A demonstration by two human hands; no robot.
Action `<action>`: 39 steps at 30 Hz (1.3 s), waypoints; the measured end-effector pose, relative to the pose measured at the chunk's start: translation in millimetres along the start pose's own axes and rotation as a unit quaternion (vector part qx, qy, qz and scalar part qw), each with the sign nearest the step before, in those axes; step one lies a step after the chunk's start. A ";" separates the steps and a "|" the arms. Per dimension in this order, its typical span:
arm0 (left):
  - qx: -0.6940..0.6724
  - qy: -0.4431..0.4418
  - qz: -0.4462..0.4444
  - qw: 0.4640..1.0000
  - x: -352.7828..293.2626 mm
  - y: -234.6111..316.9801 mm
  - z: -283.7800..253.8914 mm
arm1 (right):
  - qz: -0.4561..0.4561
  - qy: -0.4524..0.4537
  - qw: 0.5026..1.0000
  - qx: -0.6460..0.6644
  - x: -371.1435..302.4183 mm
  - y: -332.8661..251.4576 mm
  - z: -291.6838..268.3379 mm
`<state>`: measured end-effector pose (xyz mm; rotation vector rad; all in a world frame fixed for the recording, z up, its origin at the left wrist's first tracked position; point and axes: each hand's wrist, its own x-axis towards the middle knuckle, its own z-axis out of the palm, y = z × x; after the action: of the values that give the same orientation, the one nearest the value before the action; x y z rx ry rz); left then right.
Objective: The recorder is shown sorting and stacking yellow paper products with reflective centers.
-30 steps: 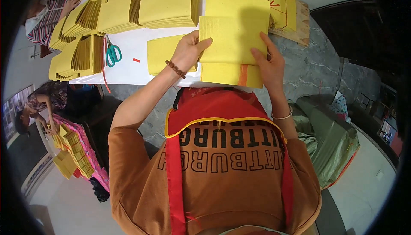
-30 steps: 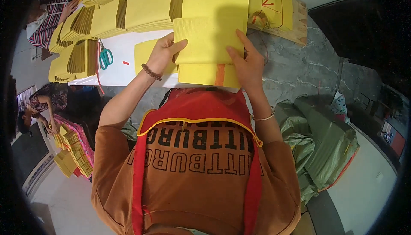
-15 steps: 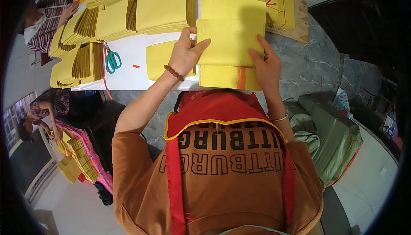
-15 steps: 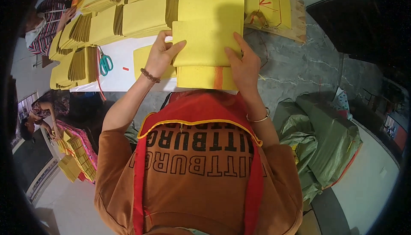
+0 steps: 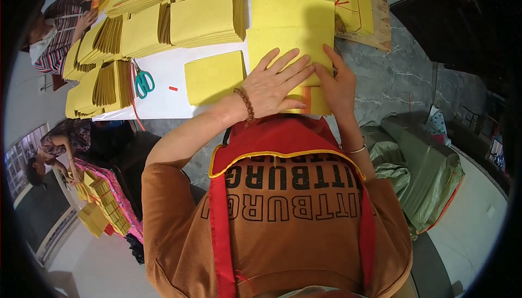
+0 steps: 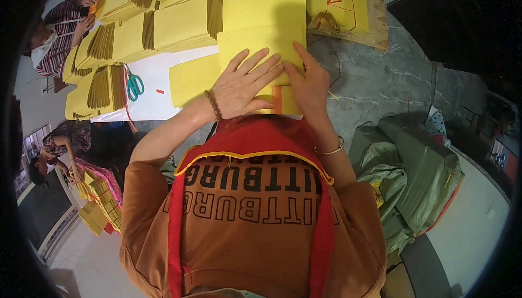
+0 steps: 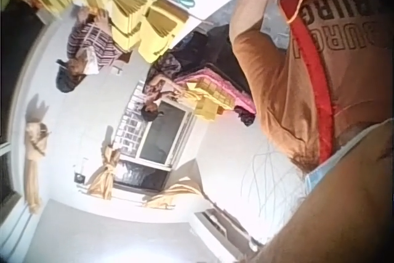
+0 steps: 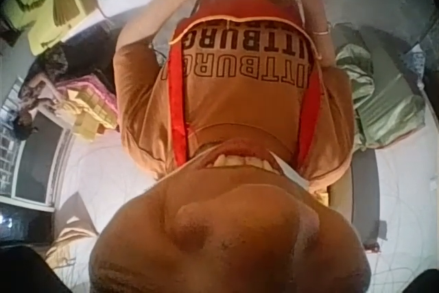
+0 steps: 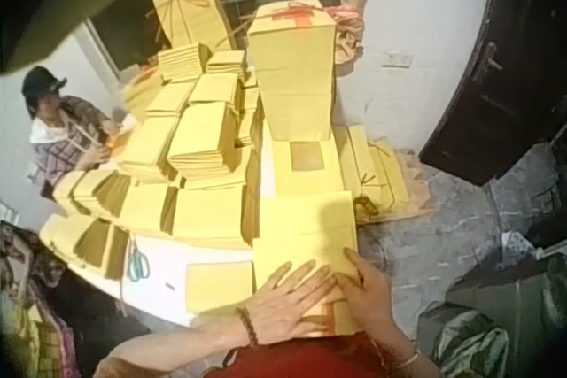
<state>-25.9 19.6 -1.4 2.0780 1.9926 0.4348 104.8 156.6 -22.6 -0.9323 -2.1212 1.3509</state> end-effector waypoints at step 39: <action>0.094 0.254 -0.122 0.955 -116.3 -36.7 -16.1 | -0.108 -0.103 0.988 0.036 -32.3 23.1 -32.4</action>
<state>-69.6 -95.3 -6.1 1.9222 2.6370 0.8264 155.3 158.7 -30.7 -0.5348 -2.2320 1.4536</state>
